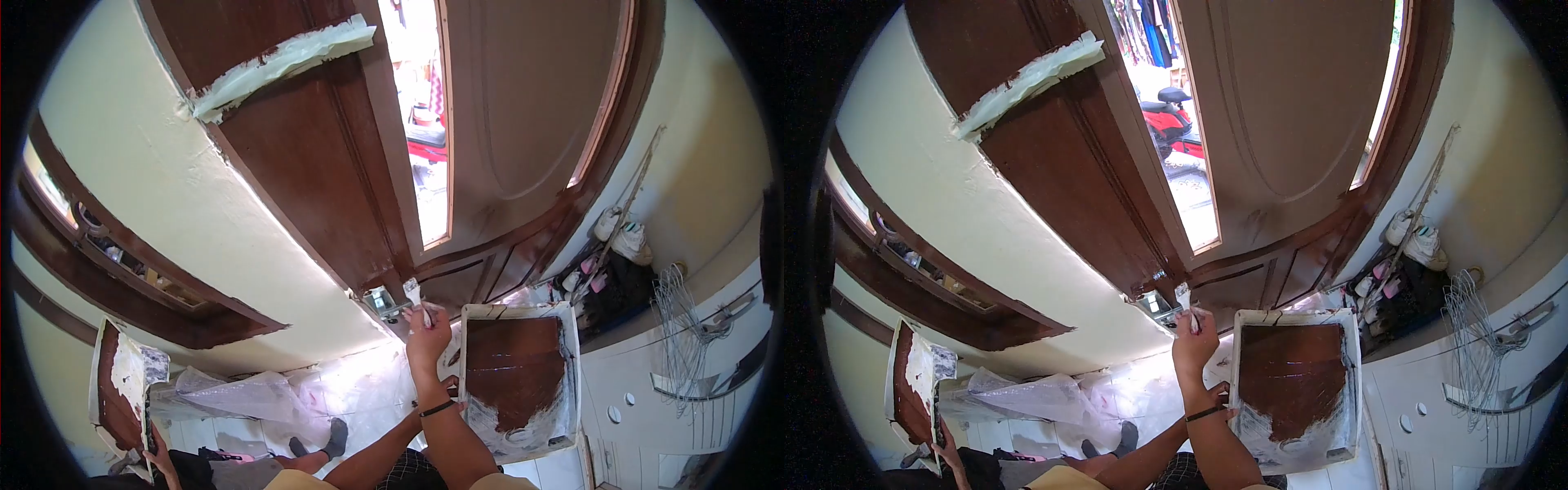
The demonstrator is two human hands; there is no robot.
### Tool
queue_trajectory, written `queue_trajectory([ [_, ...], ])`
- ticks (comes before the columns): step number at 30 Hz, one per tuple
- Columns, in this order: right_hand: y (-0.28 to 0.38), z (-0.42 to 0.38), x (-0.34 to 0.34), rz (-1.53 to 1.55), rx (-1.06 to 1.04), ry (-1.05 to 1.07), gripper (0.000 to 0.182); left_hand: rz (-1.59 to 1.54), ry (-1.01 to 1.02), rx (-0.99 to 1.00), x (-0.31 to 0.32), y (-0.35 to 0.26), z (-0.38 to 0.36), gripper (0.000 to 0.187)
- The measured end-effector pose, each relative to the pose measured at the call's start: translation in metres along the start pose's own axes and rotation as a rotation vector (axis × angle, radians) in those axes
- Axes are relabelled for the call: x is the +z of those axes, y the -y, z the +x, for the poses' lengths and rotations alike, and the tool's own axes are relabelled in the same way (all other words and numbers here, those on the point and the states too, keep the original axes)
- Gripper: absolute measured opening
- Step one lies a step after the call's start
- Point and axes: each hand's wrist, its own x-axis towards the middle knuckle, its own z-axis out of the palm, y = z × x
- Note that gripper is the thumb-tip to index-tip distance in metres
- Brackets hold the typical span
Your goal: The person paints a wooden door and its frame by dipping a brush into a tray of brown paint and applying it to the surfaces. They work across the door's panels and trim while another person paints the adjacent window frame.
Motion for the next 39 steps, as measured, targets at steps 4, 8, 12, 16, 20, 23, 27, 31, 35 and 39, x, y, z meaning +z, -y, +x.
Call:
queue_trajectory([
  [4,-0.006,-0.004,-0.006,-0.208,-0.01,0.044,0.011,0.001,0.0,0.001,-0.002,-0.002,-0.002,0.063],
  [8,0.012,-0.003,-0.008,-0.16,0.038,0.014,0.014,-0.006,-0.005,0.012,0.002,-0.002,-0.008,0.064],
  [12,0.033,0.008,0.015,-0.043,-0.022,0.094,0.017,-0.023,-0.007,0.031,-0.001,-0.006,-0.007,0.065],
  [16,0.089,0.001,0.038,0.184,-0.098,0.166,0.02,-0.039,-0.017,0.04,-0.003,-0.01,-0.007,0.065],
  [20,0.125,-0.013,0.041,0.313,-0.123,0.157,0.023,-0.053,-0.022,0.052,-0.005,-0.013,-0.006,0.066],
  [23,0.114,-0.01,0.035,0.466,0.042,0.168,0.023,-0.05,-0.032,0.054,-0.006,-0.012,-0.006,0.066],
  [27,0.063,-0.006,0.013,0.352,0.123,0.126,0.021,-0.013,-0.046,0.093,-0.009,-0.004,-0.006,0.067],
  [31,0.029,-0.004,-0.008,0.193,0.211,0.043,0.02,-0.007,-0.03,0.147,-0.009,0.012,-0.007,0.065],
  [35,0.037,0.0,0.006,0.173,0.123,0.059,0.021,0.011,-0.018,0.135,-0.007,-0.001,-0.009,0.059],
  [39,0.103,-0.004,0.034,0.217,-0.038,0.176,0.023,0.07,-0.036,0.097,0.0,-0.034,-0.013,0.054],
])
